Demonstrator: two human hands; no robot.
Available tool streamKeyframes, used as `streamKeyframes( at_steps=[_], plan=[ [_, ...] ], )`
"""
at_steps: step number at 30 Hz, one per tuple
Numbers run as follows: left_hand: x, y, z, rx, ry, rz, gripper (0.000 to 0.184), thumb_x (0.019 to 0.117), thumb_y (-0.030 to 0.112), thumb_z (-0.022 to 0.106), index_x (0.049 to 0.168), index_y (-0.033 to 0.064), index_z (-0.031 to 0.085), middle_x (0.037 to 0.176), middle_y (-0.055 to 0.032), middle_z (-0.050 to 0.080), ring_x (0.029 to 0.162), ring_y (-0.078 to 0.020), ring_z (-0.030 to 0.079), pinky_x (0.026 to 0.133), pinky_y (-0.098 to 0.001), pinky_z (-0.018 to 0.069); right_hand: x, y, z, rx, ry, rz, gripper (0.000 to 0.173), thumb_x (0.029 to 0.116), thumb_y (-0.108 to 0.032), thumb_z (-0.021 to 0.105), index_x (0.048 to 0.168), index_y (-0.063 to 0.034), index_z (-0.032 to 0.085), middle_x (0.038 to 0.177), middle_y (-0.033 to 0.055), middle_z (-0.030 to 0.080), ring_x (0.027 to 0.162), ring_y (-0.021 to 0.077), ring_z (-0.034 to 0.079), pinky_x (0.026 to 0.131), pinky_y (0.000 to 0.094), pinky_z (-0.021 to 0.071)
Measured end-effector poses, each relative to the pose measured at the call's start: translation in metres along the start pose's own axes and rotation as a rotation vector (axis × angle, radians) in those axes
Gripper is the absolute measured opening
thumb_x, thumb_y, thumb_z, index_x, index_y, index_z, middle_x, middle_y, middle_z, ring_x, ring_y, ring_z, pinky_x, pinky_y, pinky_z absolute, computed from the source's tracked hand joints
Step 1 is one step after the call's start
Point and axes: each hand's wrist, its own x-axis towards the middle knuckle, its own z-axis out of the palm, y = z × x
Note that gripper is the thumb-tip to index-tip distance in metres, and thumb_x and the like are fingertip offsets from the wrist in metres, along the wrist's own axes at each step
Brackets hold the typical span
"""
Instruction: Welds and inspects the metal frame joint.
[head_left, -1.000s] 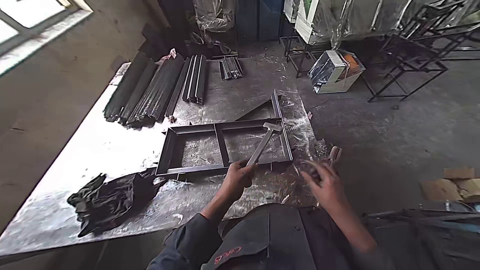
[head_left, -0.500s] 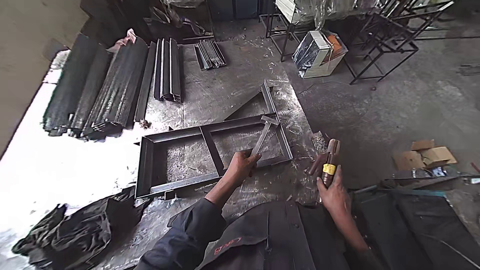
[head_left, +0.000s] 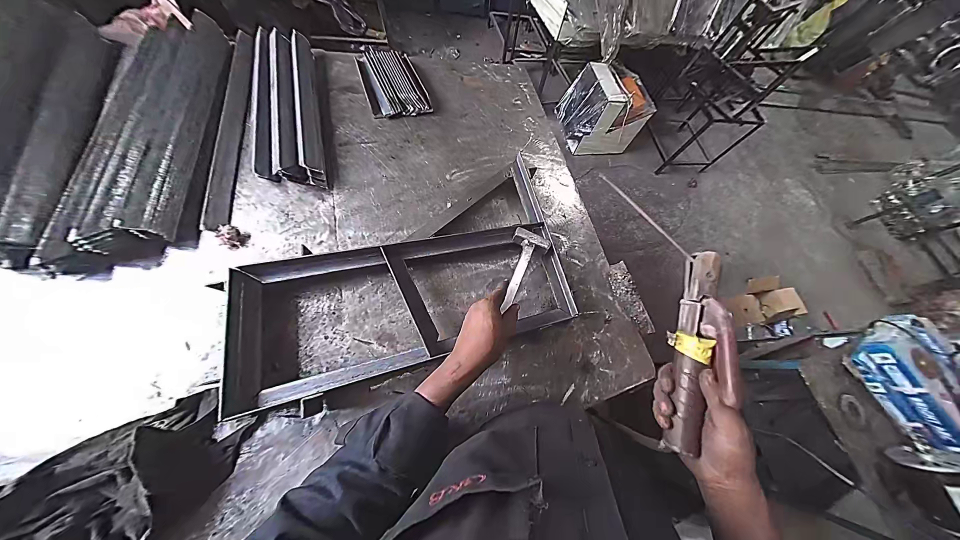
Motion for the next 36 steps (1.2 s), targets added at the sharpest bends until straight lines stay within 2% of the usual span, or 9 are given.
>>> streamKeyframes(
  at_steps=[1, 3, 5, 7, 10, 14, 16, 24, 36],
  plan=[
    [0.0, -0.001, 0.0, -0.015, -0.002, 0.0, 0.05, 0.1053, 0.027, 0.053, 0.152, 0.0076, 0.05, 0.123, -0.0182, 0.071, 0.116, -0.0293, 0.068, 0.103, -0.0492, 0.0507, -0.001, -0.002, 0.005, 0.04, -0.043, 0.03, 0.061, 0.0881, -0.054, 0.074, 0.121, -0.0066, 0.053, 0.083, 0.0117, 0.066, 0.062, 0.0241, 0.068, 0.052, 0.0385, 0.0609],
    [0.002, -0.002, -0.002, -0.044, -0.02, -0.011, 0.052, 0.105, 0.026, 0.053, 0.153, 0.0085, 0.048, 0.127, -0.017, 0.07, 0.119, -0.0277, 0.067, 0.105, -0.0476, 0.0501, -0.002, -0.006, 0.016, 0.019, -0.176, 0.034, 0.067, 0.0933, -0.042, 0.072, 0.146, -0.0182, 0.039, 0.089, 0.0134, 0.066, 0.074, 0.0321, 0.072, 0.06, 0.0466, 0.064],
    [0.002, -0.002, -0.001, -0.051, -0.03, -0.033, 0.052, 0.1023, 0.023, 0.055, 0.153, 0.0097, 0.049, 0.125, -0.0161, 0.071, 0.117, -0.0276, 0.068, 0.103, -0.0477, 0.0511, -0.005, -0.007, 0.03, -0.184, -0.221, -0.01, 0.086, 0.0967, -0.038, 0.068, 0.162, -0.0245, 0.013, 0.091, 0.0123, 0.067, 0.065, 0.0276, 0.071, 0.052, 0.0404, 0.0623],
    [0.002, -0.002, -0.001, -0.041, -0.031, -0.044, 0.055, 0.0991, 0.019, 0.057, 0.153, 0.011, 0.05, 0.124, -0.0154, 0.071, 0.116, -0.0276, 0.068, 0.102, -0.048, 0.052, -0.007, -0.008, 0.043, -0.504, -0.191, -0.082, 0.089, 0.0982, -0.024, 0.062, 0.165, -0.0189, 0.004, 0.096, 0.0087, 0.066, 0.056, 0.0186, 0.065, 0.045, 0.0342, 0.0588],
    [0.003, -0.002, -0.003, -0.043, -0.034, -0.03, 0.056, 0.0984, 0.018, 0.057, 0.154, 0.011, 0.048, 0.124, -0.0165, 0.071, 0.115, -0.0294, 0.068, 0.101, -0.0491, 0.0523, -0.012, 0.0, 0.046, -1.007, -0.146, -0.249, 0.076, 0.0976, -0.019, 0.062, 0.163, -0.0061, 0.023, 0.12, 0.0076, 0.067, 0.061, 0.0081, 0.065, 0.05, 0.0279, 0.06],
    [0.003, -0.005, -0.005, -0.054, -0.053, -0.025, 0.054, 0.0993, 0.018, 0.056, 0.153, 0.0111, 0.049, 0.123, -0.0167, 0.071, 0.114, -0.0291, 0.069, 0.1, -0.05, 0.0526, -0.014, 0.007, 0.045, -1.459, -0.181, -0.5, 0.057, 0.1017, -0.039, 0.06, 0.153, -0.0182, 0.05, 0.122, 0.0142, 0.069, 0.091, 0.0144, 0.071, 0.076, 0.033, 0.0615],
    [0.004, -0.004, -0.006, -0.046, -0.059, -0.029, 0.054, 0.0996, 0.019, 0.055, 0.153, 0.0117, 0.049, 0.122, -0.0163, 0.071, 0.114, -0.0294, 0.069, 0.1, -0.0502, 0.0527, -0.013, 0.01, 0.049, -1.578, -0.189, -0.576, 0.05, 0.1015, -0.04, 0.058, 0.149, -0.0246, 0.056, 0.115, 0.0152, 0.07, 0.085, 0.021, 0.072, 0.067, 0.0378, 0.0611],
    [0.004, -0.003, -0.006, -0.026, -0.064, -0.05, 0.054, 0.1005, 0.02, 0.054, 0.154, 0.0124, 0.048, 0.124, -0.016, 0.071, 0.116, -0.0291, 0.068, 0.102, -0.0495, 0.0521, -0.007, 0.018, 0.058, -1.768, -0.195, -0.549, 0.047, 0.1022, -0.038, 0.054, 0.149, -0.0327, 0.056, 0.108, 0.0132, 0.069, 0.073, 0.0236, 0.069, 0.055, 0.0401, 0.0574],
    [0.004, -0.006, -0.005, -0.058, -0.058, -0.03, 0.054, 0.1005, 0.019, 0.054, 0.154, 0.0117, 0.048, 0.123, -0.0151, 0.071, 0.114, -0.028, 0.069, 0.1, -0.0487, 0.0529, -0.001, 0.029, 0.068, -1.828, -0.194, -0.491, 0.048, 0.1019, -0.037, 0.055, 0.15, -0.0358, 0.054, 0.107, 0.0143, 0.068, 0.067, 0.0249, 0.068, 0.051, 0.0413, 0.0566]
  ],
)
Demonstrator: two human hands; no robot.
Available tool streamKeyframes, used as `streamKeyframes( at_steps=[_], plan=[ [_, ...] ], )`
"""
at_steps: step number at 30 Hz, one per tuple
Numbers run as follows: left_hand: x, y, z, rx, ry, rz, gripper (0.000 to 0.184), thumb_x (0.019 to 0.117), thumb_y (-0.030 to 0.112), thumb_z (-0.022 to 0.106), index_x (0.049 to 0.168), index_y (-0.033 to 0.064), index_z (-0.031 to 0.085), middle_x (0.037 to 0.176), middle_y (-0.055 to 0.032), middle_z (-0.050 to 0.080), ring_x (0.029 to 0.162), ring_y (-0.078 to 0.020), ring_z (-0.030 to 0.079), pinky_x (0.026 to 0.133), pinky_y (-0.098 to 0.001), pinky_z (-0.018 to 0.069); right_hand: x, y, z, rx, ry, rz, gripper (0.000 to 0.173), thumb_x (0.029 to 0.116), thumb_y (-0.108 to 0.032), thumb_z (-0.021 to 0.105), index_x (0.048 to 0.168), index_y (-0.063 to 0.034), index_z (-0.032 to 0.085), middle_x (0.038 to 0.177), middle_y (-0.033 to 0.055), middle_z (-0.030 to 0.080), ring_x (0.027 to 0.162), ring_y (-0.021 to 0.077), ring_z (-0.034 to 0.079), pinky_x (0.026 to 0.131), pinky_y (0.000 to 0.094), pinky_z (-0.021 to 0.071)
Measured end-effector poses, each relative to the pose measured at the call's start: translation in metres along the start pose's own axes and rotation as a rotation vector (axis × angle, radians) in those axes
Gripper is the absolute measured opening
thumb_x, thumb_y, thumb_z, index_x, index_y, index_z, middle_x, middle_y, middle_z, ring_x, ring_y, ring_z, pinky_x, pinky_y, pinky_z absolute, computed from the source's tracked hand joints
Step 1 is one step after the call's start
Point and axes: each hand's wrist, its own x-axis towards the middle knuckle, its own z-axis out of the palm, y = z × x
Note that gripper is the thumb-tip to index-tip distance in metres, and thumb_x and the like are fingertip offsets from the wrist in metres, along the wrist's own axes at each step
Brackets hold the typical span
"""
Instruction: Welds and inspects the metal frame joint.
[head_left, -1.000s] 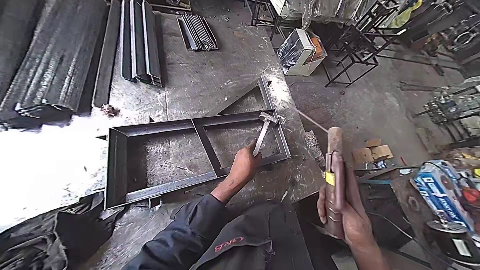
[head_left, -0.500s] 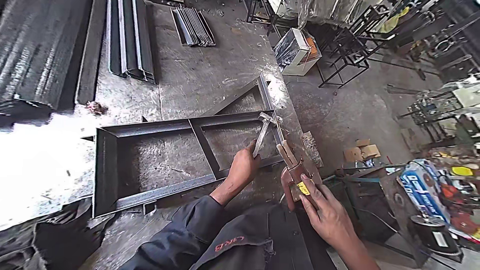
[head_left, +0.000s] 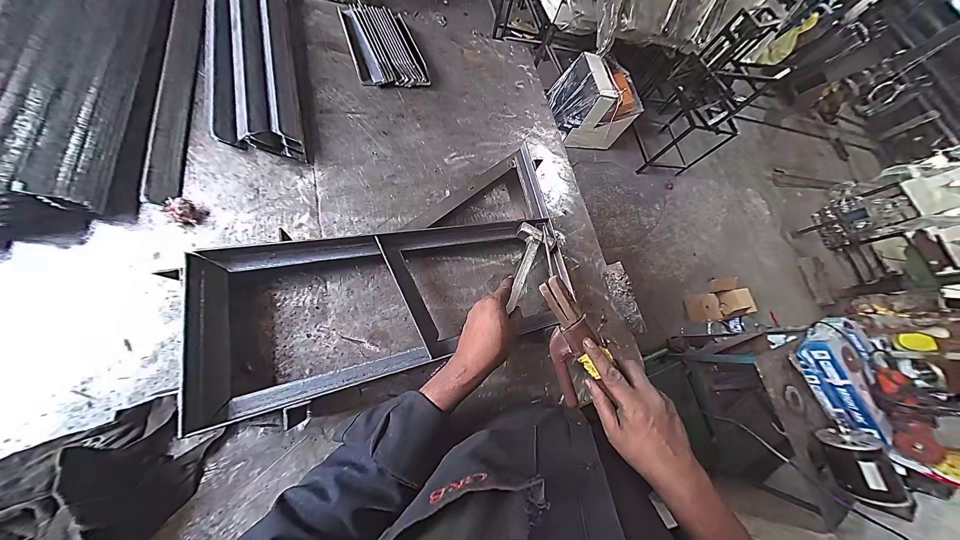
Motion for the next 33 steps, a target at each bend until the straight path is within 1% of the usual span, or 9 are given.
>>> streamKeyframes(
  at_steps=[6, 10, 14, 18, 21, 25, 28, 29, 33],
  plan=[
    [-0.001, 0.001, -0.001, 0.008, -0.001, -0.006, 0.054, 0.1013, 0.02, 0.053, 0.155, 0.0123, 0.047, 0.123, -0.0153, 0.071, 0.114, -0.0279, 0.069, 0.101, -0.0483, 0.0527, 0.01, -0.004, 0.008, -0.066, 0.002, 0.029, 0.05, 0.101, -0.034, 0.055, 0.151, -0.038, 0.053, 0.106, 0.0158, 0.068, 0.065, 0.0262, 0.068, 0.05, 0.0417, 0.0557],
    [0.0, -0.002, 0.002, 0.0, 0.015, 0.017, 0.049, 0.1016, 0.022, 0.054, 0.149, 0.0107, 0.053, 0.119, -0.0159, 0.072, 0.111, -0.0285, 0.069, 0.099, -0.0486, 0.0533, 0.008, -0.008, 0.01, -0.085, 0.033, 0.019, 0.048, 0.1008, -0.035, 0.055, 0.148, -0.0372, 0.056, 0.103, 0.017, 0.069, 0.061, 0.027, 0.067, 0.047, 0.042, 0.0543],
    [0.0, -0.001, 0.001, -0.01, 0.009, 0.015, 0.051, 0.1021, 0.021, 0.053, 0.153, 0.0124, 0.05, 0.123, -0.0159, 0.071, 0.115, -0.0285, 0.068, 0.101, -0.0485, 0.0523, 0.006, -0.009, 0.012, -0.109, 0.049, 0.007, 0.047, 0.1015, -0.033, 0.054, 0.148, -0.0367, 0.056, 0.106, 0.017, 0.07, 0.063, 0.0269, 0.068, 0.049, 0.0417, 0.0552],
    [-0.001, -0.001, 0.0, -0.025, 0.005, 0.006, 0.051, 0.1018, 0.021, 0.054, 0.152, 0.0117, 0.05, 0.118, -0.0162, 0.072, 0.11, -0.0291, 0.069, 0.097, -0.0492, 0.0536, 0.006, -0.014, 0.013, -0.123, 0.039, 0.018, 0.048, 0.1009, -0.032, 0.055, 0.148, -0.0369, 0.056, 0.106, 0.0181, 0.069, 0.063, 0.0273, 0.068, 0.049, 0.0416, 0.0546],
    [-0.002, 0.0, -0.001, -0.013, 0.007, -0.002, 0.051, 0.1017, 0.022, 0.054, 0.152, 0.0124, 0.051, 0.114, -0.0156, 0.072, 0.106, -0.0286, 0.07, 0.095, -0.0482, 0.054, 0.008, -0.018, 0.012, -0.117, 0.021, 0.026, 0.049, 0.1006, -0.031, 0.056, 0.149, -0.0369, 0.055, 0.105, 0.0173, 0.067, 0.063, 0.0267, 0.067, 0.049, 0.0411, 0.0549],
    [-0.002, 0.0, -0.001, -0.01, 0.005, 0.006, 0.051, 0.1016, 0.021, 0.053, 0.151, 0.0126, 0.051, 0.118, -0.0153, 0.072, 0.11, -0.0277, 0.069, 0.098, -0.0483, 0.0533, 0.008, -0.021, 0.013, -0.141, 0.038, 0.033, 0.048, 0.1005, -0.03, 0.056, 0.148, -0.0371, 0.056, 0.104, 0.0184, 0.069, 0.063, 0.0284, 0.068, 0.049, 0.0417, 0.0548],
    [-0.001, 0.001, -0.002, -0.008, 0.003, 0.001, 0.049, 0.1016, 0.021, 0.054, 0.15, 0.0122, 0.053, 0.116, -0.0155, 0.072, 0.11, -0.0289, 0.069, 0.097, -0.0492, 0.0532, 0.008, -0.022, 0.014, -0.162, 0.041, 0.033, 0.049, 0.1006, -0.031, 0.055, 0.149, -0.0374, 0.055, 0.101, 0.0167, 0.067, 0.061, 0.0268, 0.066, 0.048, 0.04, 0.0533],
    [-0.002, 0.001, -0.002, -0.009, -0.001, -0.001, 0.049, 0.1016, 0.021, 0.053, 0.149, 0.0119, 0.053, 0.116, -0.0156, 0.072, 0.109, -0.0292, 0.069, 0.097, -0.0495, 0.0532, 0.008, -0.023, 0.015, -0.161, 0.054, 0.028, 0.048, 0.1006, -0.031, 0.055, 0.148, -0.0365, 0.057, 0.1, 0.0178, 0.068, 0.06, 0.0273, 0.066, 0.047, 0.0406, 0.0533],
    [-0.001, 0.0, -0.001, -0.003, 0.002, 0.012, 0.049, 0.1016, 0.021, 0.052, 0.149, 0.0111, 0.053, 0.115, -0.0154, 0.072, 0.109, -0.029, 0.069, 0.097, -0.0492, 0.0533, 0.008, -0.024, 0.016, -0.152, 0.054, 0.033, 0.048, 0.1005, -0.029, 0.055, 0.148, -0.0363, 0.057, 0.104, 0.018, 0.068, 0.062, 0.0276, 0.067, 0.047, 0.0403, 0.0534]
  ],
)
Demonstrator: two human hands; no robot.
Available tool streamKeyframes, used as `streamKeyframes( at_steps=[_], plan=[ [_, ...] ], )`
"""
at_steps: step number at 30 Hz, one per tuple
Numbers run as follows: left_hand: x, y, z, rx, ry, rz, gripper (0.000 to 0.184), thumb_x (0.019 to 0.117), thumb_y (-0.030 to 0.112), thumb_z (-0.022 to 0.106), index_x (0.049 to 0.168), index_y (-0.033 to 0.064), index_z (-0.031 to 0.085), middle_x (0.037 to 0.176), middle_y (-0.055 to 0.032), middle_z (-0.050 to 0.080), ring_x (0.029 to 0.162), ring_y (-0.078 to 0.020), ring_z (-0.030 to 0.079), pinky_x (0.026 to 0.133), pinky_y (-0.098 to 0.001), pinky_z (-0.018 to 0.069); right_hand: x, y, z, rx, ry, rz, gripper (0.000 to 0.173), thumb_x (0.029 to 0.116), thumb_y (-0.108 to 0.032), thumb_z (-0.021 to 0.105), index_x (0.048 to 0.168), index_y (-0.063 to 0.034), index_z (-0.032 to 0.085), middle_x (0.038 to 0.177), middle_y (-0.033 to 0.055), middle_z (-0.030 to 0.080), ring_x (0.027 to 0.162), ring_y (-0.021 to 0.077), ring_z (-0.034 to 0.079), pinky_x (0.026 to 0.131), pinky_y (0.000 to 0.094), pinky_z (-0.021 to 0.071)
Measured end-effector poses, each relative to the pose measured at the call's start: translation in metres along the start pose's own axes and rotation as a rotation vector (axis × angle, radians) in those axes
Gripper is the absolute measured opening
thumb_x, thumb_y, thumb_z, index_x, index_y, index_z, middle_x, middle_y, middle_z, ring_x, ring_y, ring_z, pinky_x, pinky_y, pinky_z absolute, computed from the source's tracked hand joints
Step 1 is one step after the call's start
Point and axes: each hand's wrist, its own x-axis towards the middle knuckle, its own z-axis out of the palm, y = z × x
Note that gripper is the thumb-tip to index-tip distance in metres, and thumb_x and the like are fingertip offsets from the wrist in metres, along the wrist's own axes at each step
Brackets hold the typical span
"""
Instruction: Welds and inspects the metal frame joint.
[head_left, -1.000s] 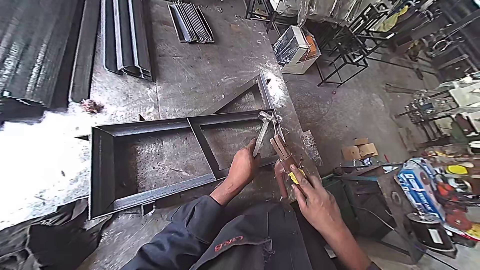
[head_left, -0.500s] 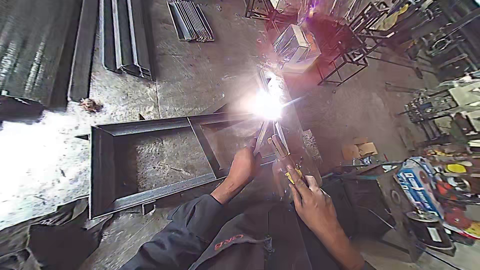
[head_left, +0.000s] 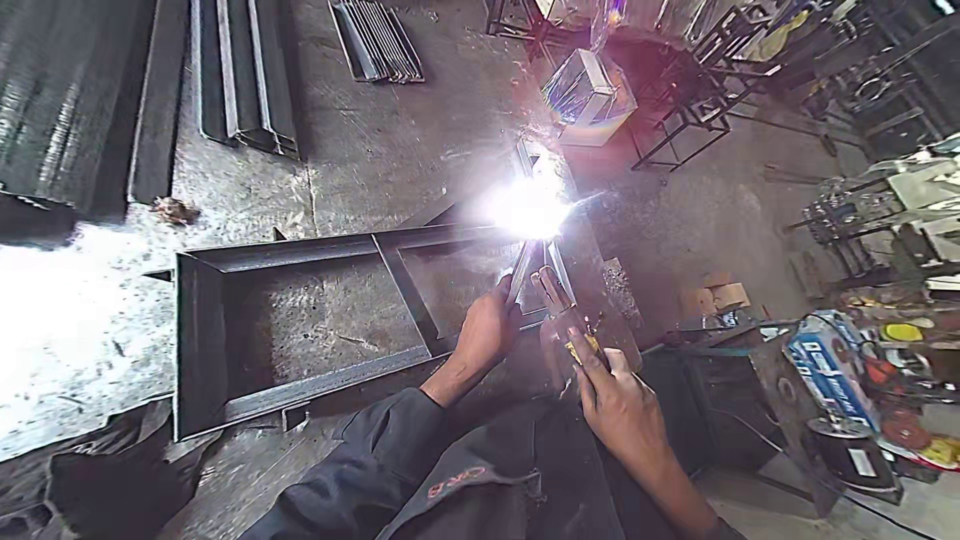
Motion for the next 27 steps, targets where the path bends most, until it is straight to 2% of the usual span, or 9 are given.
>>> streamKeyframes(
  at_steps=[3, 7, 11, 14, 17, 19, 23, 27],
  plan=[
    [-0.0002, 0.0007, 0.0001, -0.004, 0.002, -0.008, 0.046, 0.102, 0.022, 0.052, 0.147, 0.0111, 0.055, 0.112, -0.015, 0.072, 0.105, -0.0288, 0.069, 0.094, -0.0492, 0.0538, 0.0004, -0.0008, -0.0008, 0.001, -0.003, 0.011, 0.048, 0.1009, -0.031, 0.055, 0.148, -0.038, 0.056, 0.105, 0.0168, 0.069, 0.063, 0.0265, 0.068, 0.047, 0.0402, 0.0538],
    [0.0002, 0.0013, 0.0003, -0.008, -0.006, -0.033, 0.051, 0.1019, 0.023, 0.053, 0.152, 0.0127, 0.051, 0.117, -0.0155, 0.072, 0.109, -0.0286, 0.069, 0.097, -0.0489, 0.0532, -0.0008, -0.0005, 0.0012, 0.004, 0.014, 0.01, 0.047, 0.1009, -0.03, 0.055, 0.147, -0.0366, 0.058, 0.104, 0.0166, 0.07, 0.063, 0.0269, 0.068, 0.047, 0.0414, 0.0542],
    [-0.0001, -0.0017, 0.0015, -0.04, 0.003, -0.023, 0.05, 0.1024, 0.024, 0.054, 0.151, 0.0115, 0.052, 0.116, -0.0145, 0.072, 0.109, -0.0266, 0.069, 0.098, -0.047, 0.0523, -0.0002, -0.0024, 0.0008, -0.002, 0.008, 0.02, 0.047, 0.1012, -0.031, 0.054, 0.147, -0.0377, 0.057, 0.104, 0.0166, 0.07, 0.063, 0.0272, 0.068, 0.047, 0.0414, 0.0537],
    [-0.001, -0.0012, 0.0011, -0.039, 0.002, -0.027, 0.043, 0.102, 0.024, 0.055, 0.142, 0.0079, 0.059, 0.114, -0.0144, 0.071, 0.108, -0.0268, 0.068, 0.097, -0.0476, 0.0523, 0.0003, -0.0028, 0.0009, 0.004, 0.017, 0.015, 0.047, 0.1005, -0.03, 0.054, 0.147, -0.036, 0.058, 0.104, 0.0167, 0.071, 0.062, 0.0268, 0.068, 0.047, 0.0417, 0.0536],
    [-0.0013, -0.002, 0.0015, -0.041, 0.01, -0.013, 0.041, 0.1017, 0.025, 0.054, 0.139, 0.0076, 0.061, 0.111, -0.0129, 0.071, 0.104, -0.0251, 0.068, 0.094, -0.0464, 0.053, 0.0006, -0.0036, 0.001, 0.007, 0.03, 0.016, 0.046, 0.1003, -0.03, 0.055, 0.146, -0.0357, 0.059, 0.105, 0.0167, 0.07, 0.062, 0.027, 0.068, 0.046, 0.0414, 0.0539],
    [-0.0013, -0.0039, 0.0015, -0.041, 0.012, 0.009, 0.04, 0.1013, 0.024, 0.055, 0.137, 0.0065, 0.062, 0.111, -0.0137, 0.071, 0.106, -0.0253, 0.069, 0.096, -0.0466, 0.0529, -0.0002, -0.0037, 0.0015, 0.007, 0.029, 0.016, 0.046, 0.101, -0.03, 0.054, 0.146, -0.0357, 0.059, 0.105, 0.0162, 0.07, 0.063, 0.0268, 0.069, 0.047, 0.0411, 0.0538],
    [-0.0013, -0.0077, 0.0032, -0.043, 0.035, 0.03, 0.027, 0.0999, 0.023, 0.058, 0.117, 0.0037, 0.066, 0.102, -0.0131, 0.07, 0.099, -0.0249, 0.068, 0.09, -0.0451, 0.0534, 0.0007, -0.0045, 0.0008, 0.008, 0.017, 0.018, 0.046, 0.1009, -0.03, 0.054, 0.146, -0.0345, 0.059, 0.104, 0.0157, 0.071, 0.062, 0.0273, 0.068, 0.047, 0.0425, 0.0544],
    [-0.0043, -0.0057, 0.0014, -0.036, 0.026, 0.045, 0.026, 0.1007, 0.02, 0.057, 0.115, 0.0008, 0.067, 0.106, -0.0171, 0.07, 0.104, -0.0283, 0.068, 0.095, -0.0472, 0.0522, 0.0019, -0.0058, -0.0001, -0.006, 0.012, 0.024, 0.046, 0.1004, -0.03, 0.053, 0.146, -0.0336, 0.06, 0.103, 0.0171, 0.072, 0.058, 0.0278, 0.067, 0.045, 0.0434, 0.0528]
  ],
)
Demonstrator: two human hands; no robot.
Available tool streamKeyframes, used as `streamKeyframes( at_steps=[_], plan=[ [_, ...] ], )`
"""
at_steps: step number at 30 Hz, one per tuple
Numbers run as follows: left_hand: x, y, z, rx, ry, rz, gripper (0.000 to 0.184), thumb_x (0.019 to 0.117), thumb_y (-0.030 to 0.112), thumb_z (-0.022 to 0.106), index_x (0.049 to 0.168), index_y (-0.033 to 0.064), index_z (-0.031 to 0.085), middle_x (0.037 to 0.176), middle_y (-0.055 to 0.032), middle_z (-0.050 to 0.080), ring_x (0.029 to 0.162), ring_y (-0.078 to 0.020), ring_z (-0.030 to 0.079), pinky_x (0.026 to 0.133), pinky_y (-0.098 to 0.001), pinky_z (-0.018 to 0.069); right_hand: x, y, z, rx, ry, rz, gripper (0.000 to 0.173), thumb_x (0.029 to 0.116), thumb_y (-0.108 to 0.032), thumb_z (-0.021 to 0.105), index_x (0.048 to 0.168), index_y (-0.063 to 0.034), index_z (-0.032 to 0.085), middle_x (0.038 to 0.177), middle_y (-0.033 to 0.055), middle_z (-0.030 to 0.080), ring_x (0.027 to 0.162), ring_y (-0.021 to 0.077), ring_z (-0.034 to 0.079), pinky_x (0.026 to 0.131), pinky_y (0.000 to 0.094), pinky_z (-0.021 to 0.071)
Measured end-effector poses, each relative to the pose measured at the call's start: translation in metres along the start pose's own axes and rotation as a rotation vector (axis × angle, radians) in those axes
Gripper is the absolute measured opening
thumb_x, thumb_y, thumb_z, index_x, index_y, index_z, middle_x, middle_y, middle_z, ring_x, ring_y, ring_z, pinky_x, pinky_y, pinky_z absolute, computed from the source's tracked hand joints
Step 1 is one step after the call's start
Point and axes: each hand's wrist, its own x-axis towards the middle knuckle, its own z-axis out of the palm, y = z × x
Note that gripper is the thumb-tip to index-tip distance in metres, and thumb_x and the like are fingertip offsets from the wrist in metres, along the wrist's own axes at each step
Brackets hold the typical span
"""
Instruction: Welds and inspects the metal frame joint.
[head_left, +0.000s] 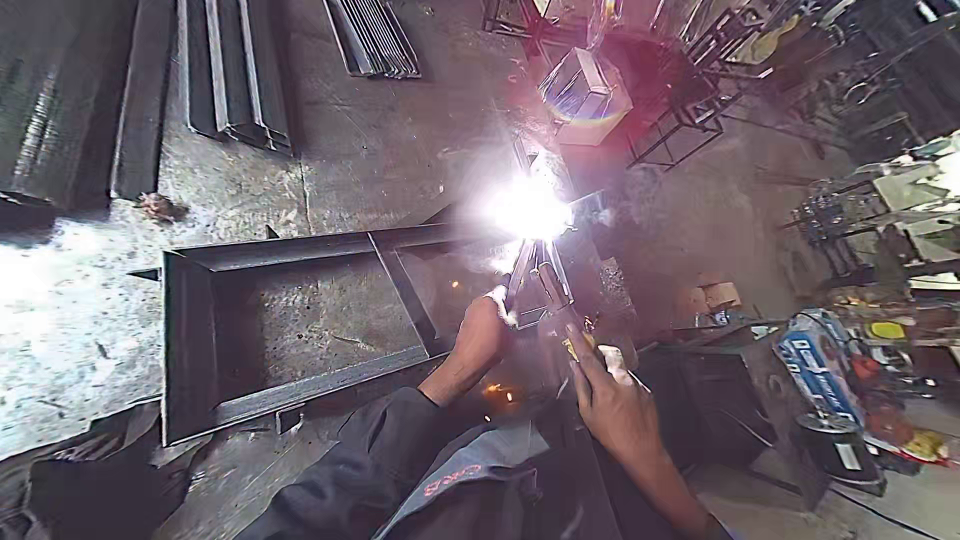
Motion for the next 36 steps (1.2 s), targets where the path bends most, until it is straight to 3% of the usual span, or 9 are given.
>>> streamKeyframes(
  at_steps=[6, 10, 12, 16, 20, 23, 29, 32, 36],
  plan=[
    [0.003, -0.001, 0.002, 0.005, -0.003, -0.013, 0.024, 0.1001, 0.02, 0.055, 0.115, 0.0052, 0.067, 0.099, -0.0118, 0.069, 0.095, -0.0244, 0.068, 0.087, -0.0453, 0.0533, 0.001, 0.0, 0.001, 0.014, 0.017, 0.002, 0.046, 0.1006, -0.03, 0.053, 0.146, -0.0359, 0.059, 0.106, 0.016, 0.07, 0.066, 0.0272, 0.069, 0.048, 0.0411, 0.054],
    [0.004, -0.005, 0.002, -0.033, -0.003, 0.0, 0.029, 0.1012, 0.02, 0.057, 0.122, 0.0025, 0.068, 0.107, -0.0153, 0.072, 0.104, -0.0267, 0.069, 0.095, -0.0471, 0.0535, 0.0, -0.001, 0.001, 0.005, 0.012, 0.007, 0.046, 0.0983, -0.029, 0.056, 0.144, -0.0325, 0.062, 0.101, 0.0166, 0.072, 0.058, 0.0278, 0.067, 0.045, 0.0431, 0.0533],
    [0.004, -0.003, 0.002, -0.018, -0.006, -0.02, 0.028, 0.1002, 0.022, 0.055, 0.119, 0.0058, 0.066, 0.103, -0.0119, 0.07, 0.099, -0.0241, 0.068, 0.09, -0.0455, 0.0531, 0.001, -0.001, 0.002, 0.004, -0.007, 0.018, 0.047, 0.1002, -0.03, 0.054, 0.146, -0.0347, 0.059, 0.105, 0.0169, 0.07, 0.061, 0.0281, 0.068, 0.047, 0.043, 0.054],
    [0.004, -0.004, 0.003, -0.004, -0.006, -0.005, 0.033, 0.1017, 0.022, 0.055, 0.127, 0.0038, 0.066, 0.111, -0.0158, 0.071, 0.108, -0.0275, 0.068, 0.097, -0.0474, 0.0519, 0.001, -0.001, 0.002, -0.006, 0.012, 0.006, 0.047, 0.0991, -0.03, 0.054, 0.145, -0.0339, 0.06, 0.105, 0.0177, 0.07, 0.061, 0.0284, 0.068, 0.046, 0.0429, 0.0537],
    [0.005, -0.006, 0.004, -0.013, 0.008, 0.011, 0.035, 0.1006, 0.022, 0.054, 0.129, 0.0061, 0.065, 0.11, -0.0127, 0.072, 0.105, -0.0244, 0.069, 0.096, -0.0452, 0.0527, 0.002, -0.001, 0.001, 0.01, 0.006, 0.008, 0.046, 0.101, -0.03, 0.054, 0.146, -0.0353, 0.059, 0.105, 0.0163, 0.07, 0.063, 0.0271, 0.068, 0.047, 0.0418, 0.0541],
    [0.003, -0.002, 0.001, 0.0, -0.016, -0.003, 0.039, 0.1019, 0.022, 0.055, 0.137, 0.0059, 0.061, 0.114, -0.0156, 0.071, 0.108, -0.0284, 0.069, 0.097, -0.0483, 0.0528, 0.001, 0.003, -0.001, 0.049, 0.035, -0.039, 0.045, 0.0995, -0.028, 0.055, 0.144, -0.0296, 0.062, 0.104, 0.018, 0.07, 0.062, 0.027, 0.068, 0.047, 0.0406, 0.0539],
    [0.005, 0.004, 0.0, 0.064, -0.024, -0.029, 0.048, 0.1023, 0.021, 0.053, 0.149, 0.0089, 0.052, 0.116, -0.0169, 0.072, 0.11, -0.0309, 0.069, 0.098, -0.0507, 0.053, -0.01, 0.015, -0.007, 0.205, 0.059, -0.118, 0.044, 0.1017, -0.033, 0.057, 0.145, -0.0327, 0.06, 0.109, 0.0156, 0.068, 0.069, 0.0238, 0.068, 0.051, 0.0371, 0.0557],
    [0.006, 0.006, 0.0, 0.062, -0.032, -0.051, 0.05, 0.1024, 0.021, 0.053, 0.151, 0.0095, 0.051, 0.12, -0.0164, 0.072, 0.112, -0.0295, 0.069, 0.1, -0.0506, 0.0526, -0.015, 0.02, -0.002, 0.316, 0.038, -0.062, 0.049, 0.1009, -0.037, 0.059, 0.149, -0.0281, 0.056, 0.113, 0.0158, 0.068, 0.078, 0.0224, 0.07, 0.059, 0.0369, 0.0591],
    [0.005, 0.007, 0.0, 0.074, -0.021, -0.066, 0.049, 0.1021, 0.021, 0.054, 0.149, 0.009, 0.053, 0.119, -0.0159, 0.072, 0.112, -0.0288, 0.069, 0.099, -0.0496, 0.0524, -0.019, 0.028, -0.005, 0.642, 0.086, 0.064, 0.072, 0.0933, -0.037, 0.073, 0.153, -0.0055, 0.048, 0.128, 0.0163, 0.066, 0.102, 0.0126, 0.069, 0.087, 0.0281, 0.0589]
  ],
)
